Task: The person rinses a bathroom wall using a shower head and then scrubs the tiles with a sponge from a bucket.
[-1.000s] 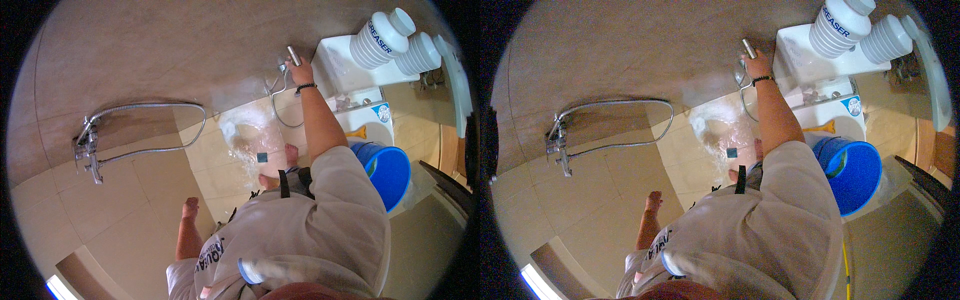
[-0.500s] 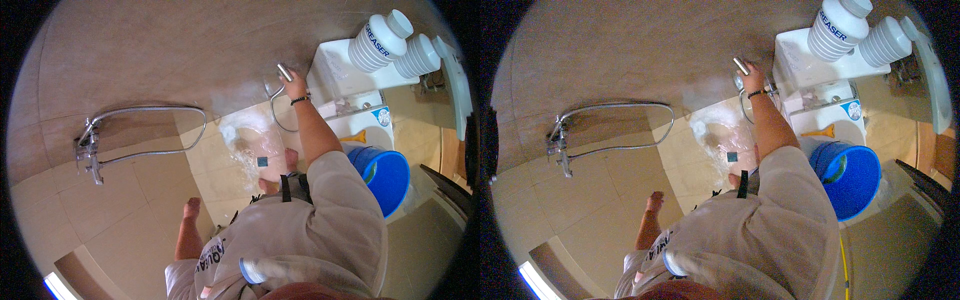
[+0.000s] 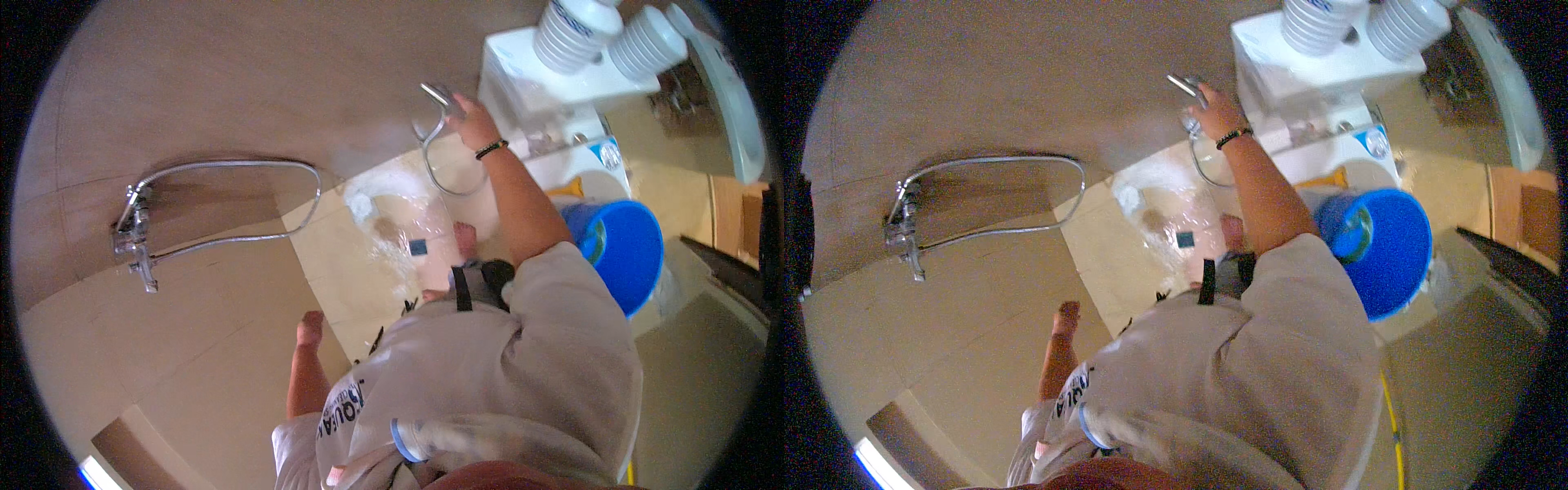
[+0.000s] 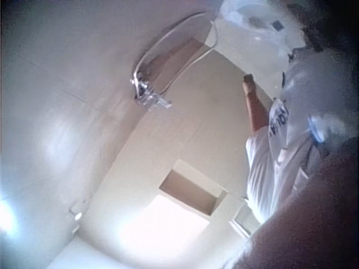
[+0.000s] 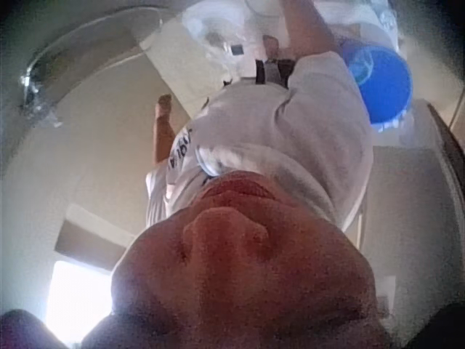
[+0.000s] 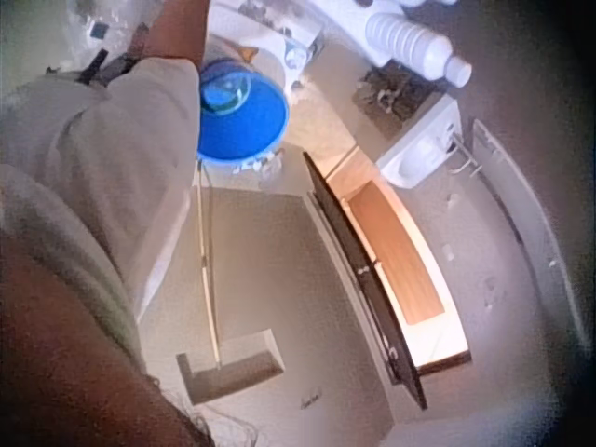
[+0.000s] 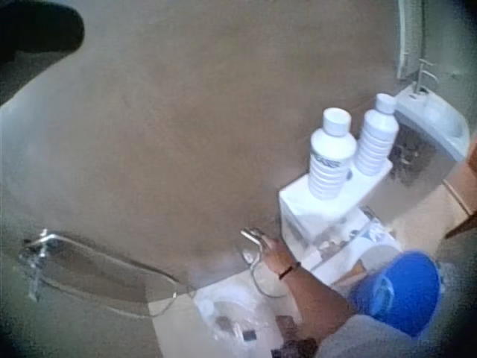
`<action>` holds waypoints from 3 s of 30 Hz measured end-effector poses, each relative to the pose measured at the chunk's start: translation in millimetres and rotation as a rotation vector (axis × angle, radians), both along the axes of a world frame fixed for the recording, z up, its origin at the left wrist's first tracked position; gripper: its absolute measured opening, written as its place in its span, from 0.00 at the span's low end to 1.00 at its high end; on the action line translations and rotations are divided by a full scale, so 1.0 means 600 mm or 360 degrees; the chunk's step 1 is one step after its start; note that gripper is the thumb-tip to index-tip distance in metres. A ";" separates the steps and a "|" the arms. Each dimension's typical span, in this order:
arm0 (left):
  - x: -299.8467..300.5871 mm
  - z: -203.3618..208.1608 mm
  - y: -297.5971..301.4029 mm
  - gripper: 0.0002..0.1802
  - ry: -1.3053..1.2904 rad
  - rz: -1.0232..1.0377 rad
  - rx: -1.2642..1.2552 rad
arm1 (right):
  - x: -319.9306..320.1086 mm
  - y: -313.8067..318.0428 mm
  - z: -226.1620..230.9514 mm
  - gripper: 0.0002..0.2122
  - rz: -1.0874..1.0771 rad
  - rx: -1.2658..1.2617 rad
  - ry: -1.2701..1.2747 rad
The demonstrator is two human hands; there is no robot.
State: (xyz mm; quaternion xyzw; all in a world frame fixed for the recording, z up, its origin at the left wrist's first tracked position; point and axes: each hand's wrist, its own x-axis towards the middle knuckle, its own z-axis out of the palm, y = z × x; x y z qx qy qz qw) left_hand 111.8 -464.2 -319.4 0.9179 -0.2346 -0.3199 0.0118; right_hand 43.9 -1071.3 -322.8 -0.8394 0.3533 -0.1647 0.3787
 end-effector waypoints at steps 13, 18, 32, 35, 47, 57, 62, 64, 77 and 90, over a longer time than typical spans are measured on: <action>-0.038 -0.091 0.122 0.13 -0.0312 -0.0932 0.0074 | -0.660 0.093 0.153 0.31 -0.1658 -0.0100 0.1388; -0.133 -0.056 0.245 0.13 -0.0149 -0.0276 0.0281 | -0.745 0.177 -0.023 0.16 -0.2120 0.1517 -0.0973; -0.490 -0.063 0.534 0.21 0.0214 0.1784 0.0126 | -0.560 0.255 0.019 0.22 -0.1067 0.1611 0.0206; -0.530 -0.076 0.528 0.22 0.0346 0.1892 0.0031 | -0.418 0.271 0.040 0.19 -0.0763 0.1738 0.0476; -0.456 0.094 0.471 0.16 -0.0435 0.2352 -0.0421 | 0.131 0.838 0.030 0.15 0.0908 0.1022 0.0917; -0.339 0.106 0.436 0.14 -0.0808 0.2303 -0.0689 | 0.217 1.226 0.021 0.15 0.2274 0.0447 0.1080; -0.337 0.015 0.480 0.16 -0.0616 0.2314 -0.0595 | 0.189 1.337 0.022 0.16 0.2635 0.0141 0.1152; -0.320 -0.023 0.511 0.18 -0.0379 0.2412 -0.0526 | 0.180 1.382 0.018 0.17 0.2716 0.0160 0.1134; -0.241 -0.495 0.660 0.28 -0.0261 0.3101 -0.0580 | 0.204 1.542 -0.141 0.19 0.3313 -0.0376 0.0932; -0.109 -0.721 0.649 0.37 0.0009 0.2763 0.0136 | 0.312 1.515 -0.425 0.17 0.3256 -0.0142 0.0917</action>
